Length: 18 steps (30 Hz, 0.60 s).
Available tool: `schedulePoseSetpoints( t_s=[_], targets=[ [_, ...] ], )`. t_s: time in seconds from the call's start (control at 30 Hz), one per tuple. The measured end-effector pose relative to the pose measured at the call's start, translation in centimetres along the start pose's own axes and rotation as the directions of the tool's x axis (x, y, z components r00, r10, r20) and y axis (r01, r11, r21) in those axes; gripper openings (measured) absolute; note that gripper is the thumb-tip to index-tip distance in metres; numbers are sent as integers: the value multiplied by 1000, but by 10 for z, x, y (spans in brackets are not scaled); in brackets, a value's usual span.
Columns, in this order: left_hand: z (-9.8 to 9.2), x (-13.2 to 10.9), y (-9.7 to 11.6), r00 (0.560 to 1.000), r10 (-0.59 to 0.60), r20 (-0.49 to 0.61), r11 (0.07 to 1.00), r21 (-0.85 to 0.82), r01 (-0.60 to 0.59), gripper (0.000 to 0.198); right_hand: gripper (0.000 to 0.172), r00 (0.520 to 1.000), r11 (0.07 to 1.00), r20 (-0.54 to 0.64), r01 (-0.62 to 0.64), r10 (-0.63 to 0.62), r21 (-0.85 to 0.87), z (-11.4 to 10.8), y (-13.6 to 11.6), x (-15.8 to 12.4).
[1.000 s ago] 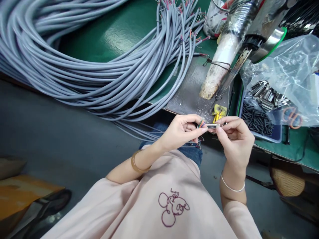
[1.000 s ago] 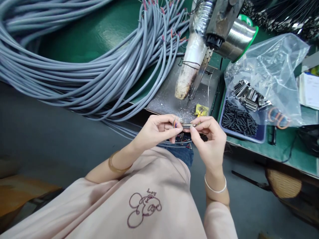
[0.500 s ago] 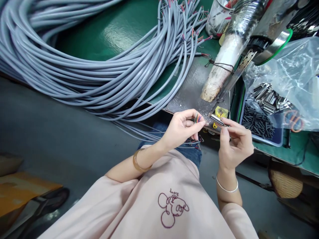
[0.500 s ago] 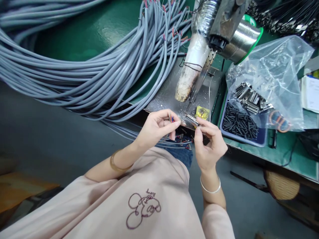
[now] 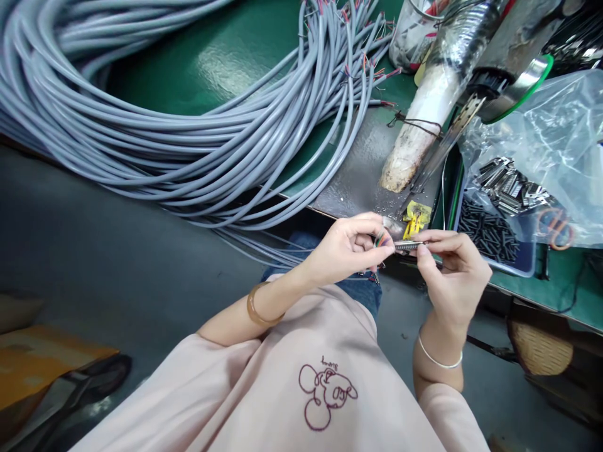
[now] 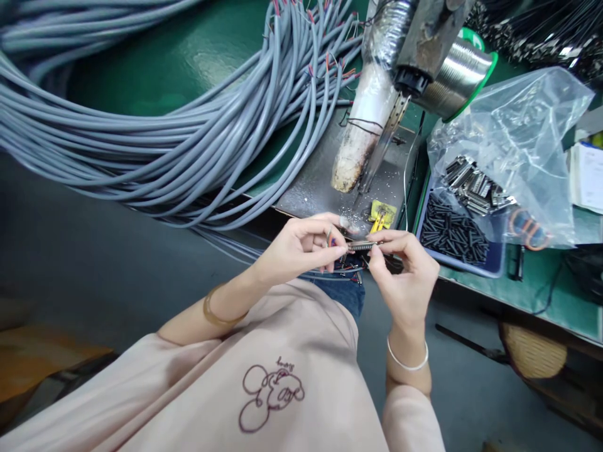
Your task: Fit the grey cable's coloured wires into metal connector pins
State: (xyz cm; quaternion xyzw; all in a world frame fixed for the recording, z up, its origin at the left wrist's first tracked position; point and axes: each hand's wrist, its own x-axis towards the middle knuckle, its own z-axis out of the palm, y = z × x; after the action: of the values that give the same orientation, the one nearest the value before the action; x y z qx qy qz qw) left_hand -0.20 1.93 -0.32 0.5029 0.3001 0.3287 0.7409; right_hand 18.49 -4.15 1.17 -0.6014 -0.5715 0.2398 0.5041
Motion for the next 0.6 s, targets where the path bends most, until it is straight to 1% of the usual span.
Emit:
schedulePoseSetpoints(
  t_s=[0.03,0.07,0.1,0.17,0.2,0.23,0.27,0.3,0.33,0.37,0.4,0.43,0.47,0.5,0.6],
  targets=[
    [0,-1,2,996,-35,78,999,28,33,19,15,993,999,116,11,-7,-31,-5,-2,2],
    [0,-1,3,985,-75,154,996,57,67,18,15,972,998,235,31,-16,-58,-9,-5,4],
    [0,-2,4,970,-111,215,992,80,95,17,16,944,996,328,54,-27,-73,-12,-7,6],
    [1,-2,5,949,-150,278,987,96,128,15,17,898,994,437,86,-48,-68,-16,-12,8],
    [1,-2,4,945,-154,288,987,84,135,15,17,892,995,449,85,-50,-58,-16,-14,9],
    [1,-2,3,948,-151,281,988,59,140,16,16,903,996,428,68,-38,-53,-14,-15,9],
    [1,-2,1,956,-141,255,990,18,141,16,14,928,998,372,46,-24,-52,-11,-15,7],
    [1,-1,0,968,-132,214,989,-38,143,17,12,963,998,270,36,-21,-50,-7,-15,6],
    [0,-1,-2,979,-124,162,984,-105,142,18,10,991,998,125,48,-42,-46,-3,-14,3],
    [0,-1,-3,987,-119,107,974,-178,136,19,9,996,996,-34,80,-81,-41,2,-11,0],
    [-1,0,-4,991,-118,56,959,-251,128,19,9,976,990,-169,134,-138,-35,7,-8,-3],
    [-2,0,-5,992,-122,21,940,-319,123,18,10,947,980,-253,195,-196,-29,13,-4,-7],
    [-3,0,-4,991,-132,4,918,-377,124,18,11,928,969,-283,247,-244,-24,19,1,-11],
    [-4,1,-4,990,-143,-3,895,-427,128,18,10,921,959,-273,283,-278,-22,24,6,-14],
    [-3,0,-1,983,-184,13,838,-520,164,21,4,923,941,-181,335,-339,-56,41,19,-24]
  ],
)
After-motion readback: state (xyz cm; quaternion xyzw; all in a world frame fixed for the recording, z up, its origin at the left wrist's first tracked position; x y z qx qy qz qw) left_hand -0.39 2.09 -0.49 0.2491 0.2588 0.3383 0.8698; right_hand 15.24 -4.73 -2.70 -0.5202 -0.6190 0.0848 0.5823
